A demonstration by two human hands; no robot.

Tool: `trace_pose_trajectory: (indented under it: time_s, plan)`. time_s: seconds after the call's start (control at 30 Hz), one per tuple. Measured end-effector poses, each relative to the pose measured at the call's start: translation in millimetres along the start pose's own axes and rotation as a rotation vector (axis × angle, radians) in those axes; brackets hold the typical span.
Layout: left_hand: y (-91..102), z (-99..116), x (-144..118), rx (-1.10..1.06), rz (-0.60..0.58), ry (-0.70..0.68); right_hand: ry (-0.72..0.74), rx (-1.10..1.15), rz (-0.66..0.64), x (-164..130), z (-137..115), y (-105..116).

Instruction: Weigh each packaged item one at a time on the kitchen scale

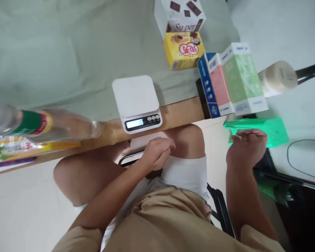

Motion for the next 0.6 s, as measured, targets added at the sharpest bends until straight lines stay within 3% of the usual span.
trace_pose_trajectory:
  time_s: [0.07,0.13,0.2,0.37,0.5,0.6]
  plan:
    - [-17.6,6,16,-0.011,0.023,0.019,0.094,0.026,0.089,11,-9,-3]
    - [-39.6,14,39,-0.047,0.065,0.004,0.164,0.041,0.058,19,-15,-10]
    - [-64.4,24,67,-0.1,0.113,-0.006,0.243,0.053,-0.056,27,-17,-19]
    - [-118.4,48,124,-0.141,0.141,0.15,0.469,0.11,-0.385,52,-9,-32]
    - [-132.0,56,140,-0.022,0.145,0.211,0.538,0.054,-0.647,61,-6,-37]
    - [-134.2,61,153,0.096,0.036,0.201,0.594,-0.048,-0.534,45,-10,-42]
Point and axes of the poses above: each hand's wrist, its own x-axis towards the middle knuckle, its own y-axis out of the back of the hand, z = x × y, the point moved 1 cm from there along x, towards the middle knuckle, and after that the axes turned 2 degrees about -x, right-handed, at the moved point
